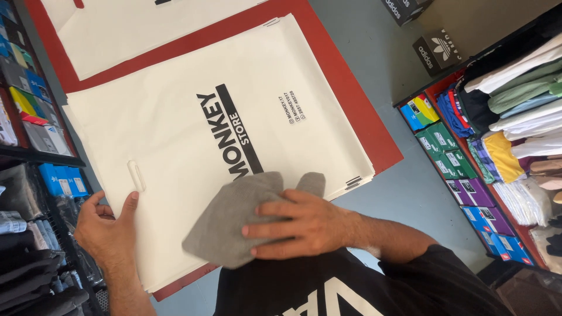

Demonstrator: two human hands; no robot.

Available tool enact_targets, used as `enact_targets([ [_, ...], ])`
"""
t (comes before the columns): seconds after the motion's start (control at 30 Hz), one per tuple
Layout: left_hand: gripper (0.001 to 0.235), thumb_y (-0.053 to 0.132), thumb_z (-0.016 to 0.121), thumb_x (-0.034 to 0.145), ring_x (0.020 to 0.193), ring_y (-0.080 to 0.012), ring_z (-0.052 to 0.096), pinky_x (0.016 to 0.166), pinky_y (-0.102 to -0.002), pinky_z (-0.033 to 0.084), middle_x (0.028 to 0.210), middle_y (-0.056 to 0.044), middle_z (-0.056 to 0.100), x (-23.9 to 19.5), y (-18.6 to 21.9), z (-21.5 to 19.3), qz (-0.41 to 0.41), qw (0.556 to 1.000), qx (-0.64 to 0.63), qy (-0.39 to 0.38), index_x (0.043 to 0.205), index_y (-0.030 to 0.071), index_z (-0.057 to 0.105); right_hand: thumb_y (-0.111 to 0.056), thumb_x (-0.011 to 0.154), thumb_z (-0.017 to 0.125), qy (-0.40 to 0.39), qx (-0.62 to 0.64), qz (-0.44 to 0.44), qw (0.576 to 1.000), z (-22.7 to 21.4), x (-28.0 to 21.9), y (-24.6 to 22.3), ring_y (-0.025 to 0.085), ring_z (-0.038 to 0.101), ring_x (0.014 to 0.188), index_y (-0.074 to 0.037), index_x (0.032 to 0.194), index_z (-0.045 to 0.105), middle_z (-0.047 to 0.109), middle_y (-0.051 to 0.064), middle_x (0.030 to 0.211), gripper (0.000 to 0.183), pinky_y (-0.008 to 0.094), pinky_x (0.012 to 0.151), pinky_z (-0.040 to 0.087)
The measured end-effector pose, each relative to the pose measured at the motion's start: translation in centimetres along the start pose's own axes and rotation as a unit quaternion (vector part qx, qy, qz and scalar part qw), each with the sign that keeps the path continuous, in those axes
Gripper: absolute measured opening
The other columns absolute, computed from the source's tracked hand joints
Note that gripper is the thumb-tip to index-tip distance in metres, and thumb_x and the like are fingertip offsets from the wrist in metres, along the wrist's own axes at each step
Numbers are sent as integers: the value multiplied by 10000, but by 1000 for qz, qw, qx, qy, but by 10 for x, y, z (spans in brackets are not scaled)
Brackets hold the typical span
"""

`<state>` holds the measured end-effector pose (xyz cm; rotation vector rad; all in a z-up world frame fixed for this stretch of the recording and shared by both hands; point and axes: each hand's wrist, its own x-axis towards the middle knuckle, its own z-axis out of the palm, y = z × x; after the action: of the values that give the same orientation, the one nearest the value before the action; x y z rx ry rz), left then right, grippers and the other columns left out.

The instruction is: The person repeatedly wipes the surface of white branded paper bags on a red table using a gray cloth. The person opens and closes the bags while wiping them, then briefly walks away and returns to continue wiping the same bags.

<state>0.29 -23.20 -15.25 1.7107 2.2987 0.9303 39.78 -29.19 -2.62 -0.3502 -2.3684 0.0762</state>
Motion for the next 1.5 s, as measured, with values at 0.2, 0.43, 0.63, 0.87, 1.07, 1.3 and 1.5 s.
enact_targets([
  [0.2,445,294,955,942,743,-197,546,730,-396,470,878,-48,605,-1,2,3,-18,999,-21,18,1208,38,706,-128,1063,693,44,-27,-22,998,7,5,0,303,731,1083,-158,1153,739,707,77,1294,105,386,668,468],
  [0.43,393,194,987,946,630,-165,538,706,-374,500,771,-29,607,-2,-8,13,-19,997,-24,70,1204,25,743,-165,1026,735,102,-44,-66,992,20,-10,9,237,698,1105,-195,1066,769,726,39,1254,61,406,720,556],
  [0.63,335,248,968,948,691,-153,590,664,-339,539,818,-56,680,-2,-12,9,-69,994,-27,79,1091,11,779,-344,1101,510,-38,76,175,981,22,-55,35,381,497,1435,-109,1371,616,509,144,1527,373,567,1196,378],
  [0.87,118,77,817,1047,730,-158,601,656,-315,502,883,-66,692,-4,-1,1,-33,990,-100,89,1077,14,722,-366,904,742,-116,-233,627,735,16,-116,83,395,492,1275,44,1469,457,530,217,1443,753,499,1070,441],
  [1.07,221,152,795,937,736,-122,597,638,-330,498,849,-59,699,-3,28,-13,-140,965,-219,-33,1117,35,743,-437,834,826,-77,-145,753,638,-12,-92,105,433,677,1020,-62,1351,582,645,161,1113,684,599,852,526],
  [1.3,112,121,741,1048,757,-99,539,672,-383,505,734,-123,684,-5,-27,23,-51,957,-284,14,1112,41,786,-156,902,785,44,-68,671,737,-8,-135,140,292,609,570,-29,827,724,598,138,591,159,423,537,439],
  [1.5,154,13,670,1085,822,-404,699,728,-503,528,833,-305,681,6,21,-8,134,932,-313,122,1175,-86,746,-107,969,818,210,-76,525,822,-7,-143,130,199,502,552,-57,876,740,576,180,598,131,395,524,423],
])
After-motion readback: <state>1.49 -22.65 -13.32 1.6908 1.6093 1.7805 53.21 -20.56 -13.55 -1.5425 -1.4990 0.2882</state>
